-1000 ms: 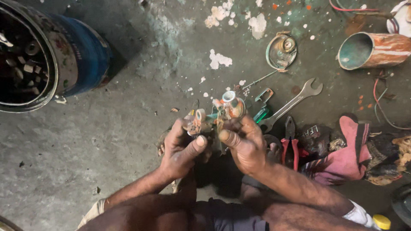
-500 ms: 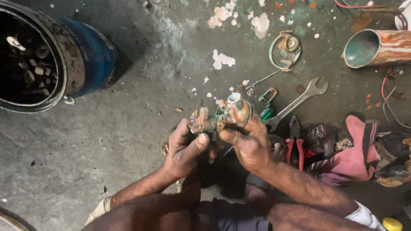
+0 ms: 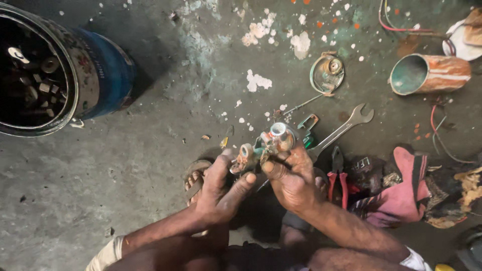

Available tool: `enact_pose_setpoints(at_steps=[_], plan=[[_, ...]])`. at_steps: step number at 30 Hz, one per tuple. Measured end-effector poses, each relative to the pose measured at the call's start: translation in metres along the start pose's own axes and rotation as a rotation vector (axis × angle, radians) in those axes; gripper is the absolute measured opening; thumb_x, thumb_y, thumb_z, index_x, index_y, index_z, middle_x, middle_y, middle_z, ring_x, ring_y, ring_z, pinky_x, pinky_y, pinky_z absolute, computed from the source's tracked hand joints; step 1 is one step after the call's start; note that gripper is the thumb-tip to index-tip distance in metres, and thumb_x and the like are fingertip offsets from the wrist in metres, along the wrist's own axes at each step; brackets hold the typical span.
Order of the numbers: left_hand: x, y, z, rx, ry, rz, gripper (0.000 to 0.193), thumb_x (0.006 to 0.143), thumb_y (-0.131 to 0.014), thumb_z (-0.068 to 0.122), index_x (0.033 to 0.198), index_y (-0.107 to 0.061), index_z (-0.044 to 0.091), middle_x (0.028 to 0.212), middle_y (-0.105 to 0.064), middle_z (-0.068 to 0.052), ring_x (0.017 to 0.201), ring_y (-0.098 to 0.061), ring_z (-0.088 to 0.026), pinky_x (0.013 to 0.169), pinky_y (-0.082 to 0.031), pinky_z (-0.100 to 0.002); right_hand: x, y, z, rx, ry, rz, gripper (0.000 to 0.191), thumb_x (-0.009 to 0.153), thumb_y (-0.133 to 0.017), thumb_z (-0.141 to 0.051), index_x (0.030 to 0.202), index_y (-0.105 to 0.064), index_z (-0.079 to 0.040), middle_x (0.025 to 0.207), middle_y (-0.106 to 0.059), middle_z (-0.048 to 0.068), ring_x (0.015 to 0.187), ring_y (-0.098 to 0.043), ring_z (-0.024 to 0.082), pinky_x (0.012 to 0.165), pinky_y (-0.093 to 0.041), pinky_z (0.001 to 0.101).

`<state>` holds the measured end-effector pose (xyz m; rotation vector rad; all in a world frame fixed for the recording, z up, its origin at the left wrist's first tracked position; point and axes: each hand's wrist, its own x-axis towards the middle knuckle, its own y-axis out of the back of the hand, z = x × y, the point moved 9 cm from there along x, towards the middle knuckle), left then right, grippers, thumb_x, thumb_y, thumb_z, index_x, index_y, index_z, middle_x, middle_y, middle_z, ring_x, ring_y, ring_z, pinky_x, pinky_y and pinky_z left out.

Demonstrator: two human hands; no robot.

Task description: The person sits on the workshop floor and disassembles a small carburetor-like metal component resting on their lap. They use a screwdriver to loosen and remove parts, then use red-handled pliers to grip and extract fittings, handling the component and its small metal pieces by hand.

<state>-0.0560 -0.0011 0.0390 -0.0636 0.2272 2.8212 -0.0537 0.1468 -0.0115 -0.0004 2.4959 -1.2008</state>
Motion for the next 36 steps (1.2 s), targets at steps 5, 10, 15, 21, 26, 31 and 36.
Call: enact_pose_setpoints(at_steps=[5,10,15,21,26,31,36], plan=[[-0.001,-0.003,-0.001,-0.050,0.046,-0.011,0.030,0.101,-0.069,0.014,0.125,-0.057,0.001,0.104,-0.064,-0.010,0.094,-0.064,-0.019,0.082,-0.053,-0.032,-0.002,0.004,-0.001,-0.004,-0.021,0.054,0.061,0.091,-0.072,0.004,0.146,-0.046,-0.006,0.129,-0.060,0.007,0.120,-0.059,0.020,0.107,-0.047,0.0368],[-0.003,0.000,0.001,-0.111,-0.018,-0.039,0.034,0.103,-0.068,0.015,0.129,-0.052,0.000,0.110,-0.063,-0.010,0.099,-0.064,-0.017,0.086,-0.052,-0.032,-0.003,-0.004,-0.003,0.035,-0.051,0.009,0.073,0.091,-0.074,0.006,0.154,-0.039,-0.007,0.131,-0.059,0.007,0.123,-0.058,0.021,0.109,-0.046,0.0388],[-0.012,-0.005,-0.030,-0.436,0.329,-0.079,0.035,0.102,-0.063,0.016,0.132,-0.049,0.004,0.102,-0.061,-0.005,0.076,-0.057,-0.009,0.063,-0.050,-0.026,-0.001,-0.013,0.001,-0.045,-0.090,-0.068,0.077,0.092,-0.073,0.005,0.159,-0.035,-0.003,0.137,-0.059,0.010,0.129,-0.058,0.022,0.114,-0.044,0.0388],[-0.012,0.001,-0.032,-0.622,0.270,-0.059,0.027,0.108,-0.061,0.018,0.125,-0.048,0.003,0.092,-0.061,-0.004,0.069,-0.057,-0.008,0.058,-0.048,-0.024,-0.001,-0.006,0.008,-0.468,-0.143,-0.137,0.077,0.090,-0.074,0.008,0.157,-0.037,0.001,0.139,-0.063,0.018,0.126,-0.063,0.023,0.111,-0.049,0.0393],[-0.010,0.006,-0.031,-0.530,0.266,-0.004,0.027,0.104,-0.062,0.016,0.123,-0.049,0.003,0.090,-0.060,-0.003,0.067,-0.056,-0.007,0.055,-0.048,-0.024,0.000,0.011,0.005,-0.583,-0.077,-0.093,0.078,0.084,-0.073,0.012,0.152,-0.036,0.003,0.148,-0.056,0.014,0.128,-0.061,0.022,0.111,-0.049,0.0393],[0.002,0.062,-0.007,-0.195,0.019,0.281,0.024,0.109,-0.063,0.014,0.125,-0.050,0.002,0.111,-0.057,-0.006,0.098,-0.052,-0.012,0.083,-0.047,-0.029,-0.016,0.011,0.022,-0.383,-0.302,-0.259,0.074,0.092,-0.073,0.003,0.156,-0.036,0.002,0.121,-0.070,0.019,0.106,-0.073,0.027,0.095,-0.059,0.0442],[0.023,0.094,-0.041,-0.186,0.288,0.339,0.025,0.102,-0.068,0.017,0.112,-0.049,0.004,0.086,-0.058,-0.001,0.074,-0.055,-0.008,0.062,-0.048,-0.026,-0.027,0.013,-0.008,-0.209,-0.254,-0.127,0.059,0.097,-0.071,-0.004,0.148,-0.043,0.006,0.115,-0.072,0.019,0.103,-0.075,0.030,0.094,-0.061,0.0463]])
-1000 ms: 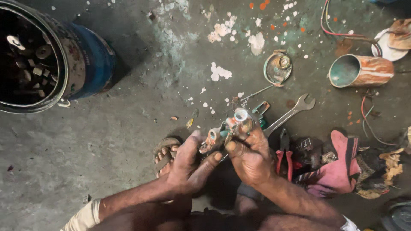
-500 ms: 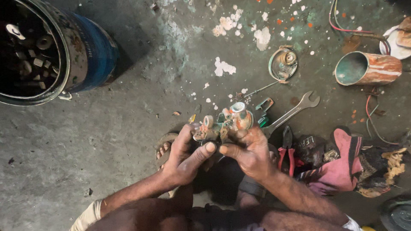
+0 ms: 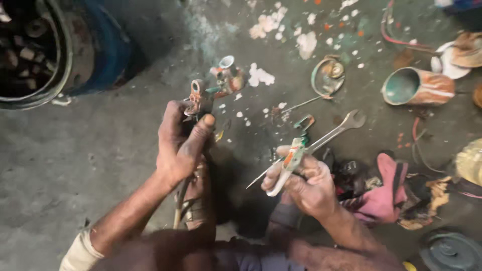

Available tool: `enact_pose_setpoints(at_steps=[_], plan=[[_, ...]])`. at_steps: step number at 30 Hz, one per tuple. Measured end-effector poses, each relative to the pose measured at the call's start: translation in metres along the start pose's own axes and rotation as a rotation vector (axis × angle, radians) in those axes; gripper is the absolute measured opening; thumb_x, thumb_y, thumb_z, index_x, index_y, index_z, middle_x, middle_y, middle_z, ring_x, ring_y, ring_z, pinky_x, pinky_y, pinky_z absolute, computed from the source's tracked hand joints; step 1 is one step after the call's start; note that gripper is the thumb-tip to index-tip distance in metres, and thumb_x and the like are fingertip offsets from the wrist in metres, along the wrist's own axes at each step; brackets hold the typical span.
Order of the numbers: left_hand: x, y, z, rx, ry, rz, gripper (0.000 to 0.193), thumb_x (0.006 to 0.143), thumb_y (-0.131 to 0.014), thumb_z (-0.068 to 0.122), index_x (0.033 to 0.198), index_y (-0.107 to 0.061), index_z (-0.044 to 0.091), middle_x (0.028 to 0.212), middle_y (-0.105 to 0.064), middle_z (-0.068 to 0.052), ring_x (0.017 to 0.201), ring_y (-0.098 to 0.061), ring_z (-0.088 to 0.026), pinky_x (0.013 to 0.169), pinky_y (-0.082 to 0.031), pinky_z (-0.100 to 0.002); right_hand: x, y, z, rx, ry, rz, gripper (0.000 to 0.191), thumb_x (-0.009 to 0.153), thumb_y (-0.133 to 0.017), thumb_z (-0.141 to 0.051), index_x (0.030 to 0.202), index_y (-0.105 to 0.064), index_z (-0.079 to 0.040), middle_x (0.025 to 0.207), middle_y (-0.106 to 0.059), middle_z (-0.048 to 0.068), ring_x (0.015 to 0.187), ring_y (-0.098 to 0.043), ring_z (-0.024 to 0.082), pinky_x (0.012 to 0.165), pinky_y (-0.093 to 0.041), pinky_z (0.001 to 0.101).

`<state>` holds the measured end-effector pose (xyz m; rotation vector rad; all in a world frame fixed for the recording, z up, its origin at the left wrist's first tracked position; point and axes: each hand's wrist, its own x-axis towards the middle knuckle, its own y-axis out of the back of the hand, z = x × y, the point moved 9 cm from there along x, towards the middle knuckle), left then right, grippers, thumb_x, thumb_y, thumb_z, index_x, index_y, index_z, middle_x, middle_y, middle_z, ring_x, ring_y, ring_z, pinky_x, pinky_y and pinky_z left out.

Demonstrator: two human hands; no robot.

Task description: The person sits on the workshop floor and disassembles a small carburetor-like metal component resting on their lap. They use a screwdriver to loosen and remove parts, then use red-handled pliers to grip and extract fittings, handling the component and its small metal pieces by hand.

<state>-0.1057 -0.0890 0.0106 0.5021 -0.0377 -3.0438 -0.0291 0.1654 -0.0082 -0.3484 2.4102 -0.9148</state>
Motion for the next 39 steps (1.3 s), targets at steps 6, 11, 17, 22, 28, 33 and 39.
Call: enact_pose_setpoints(at_steps=[6,11,17,22,28,33,39], plan=[[0.030,-0.020,-0.023,-0.069,0.143,-0.107,0.025,0.099,-0.069,0.019,0.107,-0.050,0.005,0.081,-0.059,-0.003,0.062,-0.059,-0.010,0.050,-0.047,-0.028,-0.009,-0.004,-0.025,-0.533,0.145,0.191,0.053,0.093,-0.070,0.003,0.142,-0.051,0.010,0.107,-0.075,0.016,0.095,-0.075,0.021,0.087,-0.063,0.0375],[0.049,-0.031,-0.021,-0.037,0.139,-0.162,0.026,0.100,-0.069,0.022,0.104,-0.051,0.004,0.078,-0.060,-0.003,0.060,-0.062,-0.011,0.050,-0.048,-0.028,-0.017,-0.006,-0.033,-0.721,0.240,0.200,0.056,0.092,-0.072,0.002,0.143,-0.051,0.009,0.107,-0.074,0.014,0.096,-0.074,0.018,0.090,-0.062,0.0334],[0.057,-0.040,-0.019,0.033,0.145,-0.144,0.026,0.099,-0.069,0.022,0.106,-0.052,0.003,0.076,-0.062,-0.004,0.061,-0.062,-0.011,0.051,-0.049,-0.028,-0.019,0.004,-0.031,-0.528,0.195,0.205,0.056,0.093,-0.069,0.001,0.145,-0.049,0.009,0.104,-0.073,0.014,0.089,-0.074,0.019,0.083,-0.063,0.0349],[0.060,-0.041,-0.017,0.078,0.117,-0.144,0.028,0.099,-0.069,0.022,0.109,-0.053,0.003,0.079,-0.063,-0.004,0.063,-0.064,-0.010,0.053,-0.052,-0.028,-0.020,0.008,-0.034,-0.467,0.155,0.218,0.060,0.092,-0.069,0.002,0.147,-0.047,0.008,0.101,-0.073,0.016,0.085,-0.075,0.022,0.078,-0.063,0.0373],[0.059,-0.037,-0.017,0.220,0.128,-0.121,0.032,0.097,-0.074,0.024,0.107,-0.053,0.002,0.078,-0.066,-0.005,0.064,-0.064,-0.011,0.055,-0.052,-0.029,-0.023,0.006,-0.031,-0.383,0.134,0.183,0.060,0.093,-0.068,-0.001,0.148,-0.046,0.006,0.101,-0.072,0.017,0.085,-0.075,0.024,0.078,-0.064,0.0406],[0.044,-0.034,-0.016,0.250,0.184,-0.143,0.032,0.092,-0.073,0.024,0.113,-0.056,0.006,0.081,-0.067,-0.001,0.067,-0.065,-0.009,0.057,-0.055,-0.030,-0.035,0.003,-0.023,-0.382,0.097,0.232,0.060,0.091,-0.069,0.000,0.147,-0.047,0.006,0.101,-0.073,0.018,0.085,-0.074,0.024,0.078,-0.064,0.0412],[0.034,-0.032,-0.012,0.368,0.188,-0.092,0.029,0.093,-0.075,0.026,0.102,-0.061,0.001,0.074,-0.066,-0.005,0.064,-0.062,-0.011,0.060,-0.052,-0.032,-0.045,0.008,-0.018,-0.446,0.090,0.262,0.061,0.089,-0.070,-0.002,0.145,-0.048,0.006,0.099,-0.073,0.017,0.083,-0.075,0.022,0.075,-0.065,0.0387]])
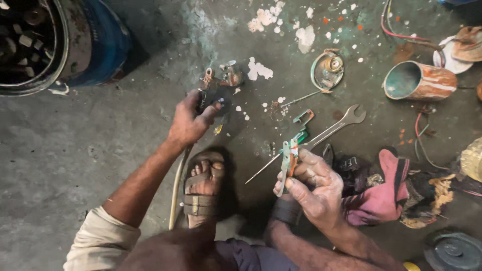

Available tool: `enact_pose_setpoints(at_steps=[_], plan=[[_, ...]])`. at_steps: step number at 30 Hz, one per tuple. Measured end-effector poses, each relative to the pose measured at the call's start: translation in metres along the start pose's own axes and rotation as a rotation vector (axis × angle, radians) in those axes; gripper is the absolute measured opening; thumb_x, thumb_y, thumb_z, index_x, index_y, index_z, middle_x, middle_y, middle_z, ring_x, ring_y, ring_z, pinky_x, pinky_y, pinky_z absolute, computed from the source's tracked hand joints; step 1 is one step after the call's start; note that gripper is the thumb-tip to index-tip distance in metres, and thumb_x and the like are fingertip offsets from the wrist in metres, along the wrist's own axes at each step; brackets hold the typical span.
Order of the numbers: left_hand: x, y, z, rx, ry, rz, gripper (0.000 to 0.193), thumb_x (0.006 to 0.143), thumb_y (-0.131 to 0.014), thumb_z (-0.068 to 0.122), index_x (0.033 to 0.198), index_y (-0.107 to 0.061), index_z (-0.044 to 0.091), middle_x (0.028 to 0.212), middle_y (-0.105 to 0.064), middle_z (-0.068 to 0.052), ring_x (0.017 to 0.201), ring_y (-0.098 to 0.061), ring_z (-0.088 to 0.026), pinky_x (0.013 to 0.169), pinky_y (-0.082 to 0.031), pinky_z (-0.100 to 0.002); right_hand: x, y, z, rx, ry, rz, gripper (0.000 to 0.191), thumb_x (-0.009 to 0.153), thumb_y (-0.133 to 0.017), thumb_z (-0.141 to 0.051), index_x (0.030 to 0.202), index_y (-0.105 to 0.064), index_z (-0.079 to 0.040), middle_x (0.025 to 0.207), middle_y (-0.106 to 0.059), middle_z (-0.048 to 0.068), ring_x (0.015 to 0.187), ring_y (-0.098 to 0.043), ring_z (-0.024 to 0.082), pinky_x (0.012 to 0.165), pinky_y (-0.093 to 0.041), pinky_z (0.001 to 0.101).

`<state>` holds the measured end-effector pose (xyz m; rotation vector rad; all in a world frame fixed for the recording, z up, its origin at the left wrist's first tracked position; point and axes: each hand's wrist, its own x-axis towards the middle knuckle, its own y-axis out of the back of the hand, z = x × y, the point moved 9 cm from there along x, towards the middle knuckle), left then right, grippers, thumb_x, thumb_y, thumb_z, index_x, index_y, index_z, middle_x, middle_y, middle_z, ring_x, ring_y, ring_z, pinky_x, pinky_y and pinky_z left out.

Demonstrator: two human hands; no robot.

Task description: The person sits on the workshop floor and disassembles a small carburetor-like metal component resting on their lap. They use a screwdriver to loosen and remove parts, then use red-handled pliers to grip and extract fittings, handling the component and its small metal pieces by hand.

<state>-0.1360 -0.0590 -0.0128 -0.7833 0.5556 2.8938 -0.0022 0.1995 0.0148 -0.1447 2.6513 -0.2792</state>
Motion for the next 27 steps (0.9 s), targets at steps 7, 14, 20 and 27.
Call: enact_pose_setpoints(at_steps=[7,14,20,27], plan=[[0.008,-0.010,0.015,-0.011,-0.026,0.043,0.035,0.090,-0.077,0.022,0.109,-0.058,0.000,0.076,-0.068,-0.005,0.066,-0.064,-0.010,0.059,-0.052,-0.030,0.009,0.020,0.012,-0.052,0.068,-0.034,0.053,0.092,-0.067,0.001,0.141,-0.049,0.007,0.104,-0.073,0.014,0.088,-0.074,0.020,0.081,-0.063,0.0365],[0.053,-0.027,0.013,-0.102,0.009,-0.002,0.041,0.090,-0.078,0.016,0.122,-0.059,0.001,0.084,-0.068,-0.003,0.070,-0.061,-0.008,0.059,-0.051,-0.027,0.041,0.047,0.041,-0.126,0.029,0.005,0.054,0.091,-0.067,0.003,0.142,-0.048,0.006,0.103,-0.074,0.013,0.088,-0.073,0.018,0.082,-0.060,0.0330],[0.084,-0.016,-0.018,-0.051,0.019,0.008,0.048,0.088,-0.081,0.023,0.125,-0.060,0.000,0.095,-0.072,-0.006,0.082,-0.064,-0.010,0.070,-0.055,-0.029,0.080,0.069,0.058,-0.173,-0.052,0.090,0.055,0.089,-0.066,0.005,0.141,-0.049,0.005,0.103,-0.075,0.013,0.085,-0.074,0.016,0.078,-0.061,0.0305],[0.099,0.020,-0.064,0.035,-0.042,0.196,0.056,0.087,-0.081,0.019,0.130,-0.055,-0.004,0.110,-0.069,-0.014,0.096,-0.070,-0.020,0.085,-0.058,-0.032,0.178,0.095,0.059,-0.507,0.006,0.165,0.058,0.086,-0.072,0.003,0.141,-0.054,0.004,0.103,-0.074,0.009,0.089,-0.069,0.011,0.079,-0.058,0.0269]])
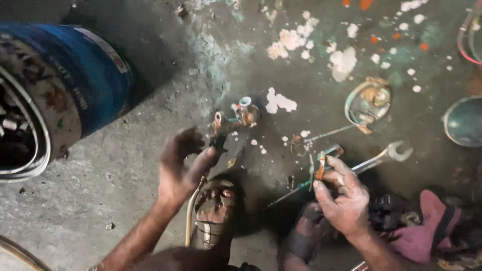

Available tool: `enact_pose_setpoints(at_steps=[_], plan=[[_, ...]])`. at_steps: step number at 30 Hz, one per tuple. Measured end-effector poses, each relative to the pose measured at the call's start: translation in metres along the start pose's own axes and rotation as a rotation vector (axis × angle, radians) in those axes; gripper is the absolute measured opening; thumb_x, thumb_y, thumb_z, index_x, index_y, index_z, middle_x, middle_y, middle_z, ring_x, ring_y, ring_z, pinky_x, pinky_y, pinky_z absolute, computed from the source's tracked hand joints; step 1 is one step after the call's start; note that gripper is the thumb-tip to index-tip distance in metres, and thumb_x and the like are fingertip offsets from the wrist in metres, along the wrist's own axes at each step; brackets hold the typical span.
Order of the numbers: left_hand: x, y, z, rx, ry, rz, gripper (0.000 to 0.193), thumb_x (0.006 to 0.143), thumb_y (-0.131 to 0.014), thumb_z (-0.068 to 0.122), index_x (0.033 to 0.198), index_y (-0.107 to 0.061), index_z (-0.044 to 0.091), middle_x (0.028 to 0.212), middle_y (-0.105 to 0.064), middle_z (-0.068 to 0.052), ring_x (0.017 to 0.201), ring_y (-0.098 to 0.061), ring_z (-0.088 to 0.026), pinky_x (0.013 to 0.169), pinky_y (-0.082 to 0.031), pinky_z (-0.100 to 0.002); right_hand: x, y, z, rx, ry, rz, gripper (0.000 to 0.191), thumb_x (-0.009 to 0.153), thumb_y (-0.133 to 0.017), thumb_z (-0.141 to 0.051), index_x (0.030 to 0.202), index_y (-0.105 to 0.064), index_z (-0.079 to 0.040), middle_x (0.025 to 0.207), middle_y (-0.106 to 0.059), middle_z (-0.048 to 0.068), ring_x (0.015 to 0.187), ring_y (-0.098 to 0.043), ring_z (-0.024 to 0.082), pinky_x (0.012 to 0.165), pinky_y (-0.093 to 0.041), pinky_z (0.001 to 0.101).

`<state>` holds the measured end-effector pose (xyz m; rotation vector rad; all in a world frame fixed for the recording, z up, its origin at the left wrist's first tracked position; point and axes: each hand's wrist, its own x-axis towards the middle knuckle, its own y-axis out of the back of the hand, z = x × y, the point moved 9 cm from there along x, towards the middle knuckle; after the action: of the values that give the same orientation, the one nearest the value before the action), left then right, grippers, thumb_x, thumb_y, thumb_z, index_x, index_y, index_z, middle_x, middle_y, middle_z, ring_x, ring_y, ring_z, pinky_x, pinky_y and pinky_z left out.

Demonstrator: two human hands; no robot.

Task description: The person sits on the workshop floor and disassembles a small carburetor-like metal component resting on their lap. They use a screwdriver to loosen and remove parts, then use red-handled pliers to grip and extract fittings, handling the component and its small metal pieces by hand.

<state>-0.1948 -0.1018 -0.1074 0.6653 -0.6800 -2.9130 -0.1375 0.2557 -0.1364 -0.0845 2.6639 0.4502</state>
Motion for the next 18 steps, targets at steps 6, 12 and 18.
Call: enact_pose_setpoints(at_steps=[6,12,18], plan=[[-0.012,0.023,-0.019,-0.002,-0.124,0.178,0.035,0.095,-0.069,-0.002,0.125,-0.052,-0.004,0.118,-0.062,-0.014,0.102,-0.064,-0.019,0.090,-0.055,-0.029,0.066,-0.017,-0.020,-0.389,0.314,0.004,0.059,0.081,-0.078,-0.001,0.136,-0.057,-0.001,0.085,-0.073,0.006,0.071,-0.070,0.014,0.069,-0.058,0.0298],[-0.026,0.038,-0.044,0.046,0.023,0.302,0.027,0.096,-0.068,-0.003,0.120,-0.056,-0.002,0.108,-0.064,-0.010,0.092,-0.062,-0.015,0.083,-0.054,-0.027,0.098,-0.049,-0.029,-0.405,0.356,-0.094,0.059,0.080,-0.079,0.000,0.135,-0.057,0.002,0.074,-0.069,0.004,0.059,-0.067,0.014,0.058,-0.056,0.0298],[-0.039,0.044,-0.036,0.008,0.192,0.298,0.029,0.096,-0.071,-0.002,0.122,-0.059,-0.001,0.111,-0.066,-0.008,0.097,-0.064,-0.014,0.088,-0.053,-0.027,0.115,-0.064,-0.035,-0.409,0.299,-0.107,0.065,0.085,-0.078,-0.002,0.143,-0.049,0.006,0.067,-0.065,0.003,0.054,-0.063,0.017,0.053,-0.050,0.0328]])
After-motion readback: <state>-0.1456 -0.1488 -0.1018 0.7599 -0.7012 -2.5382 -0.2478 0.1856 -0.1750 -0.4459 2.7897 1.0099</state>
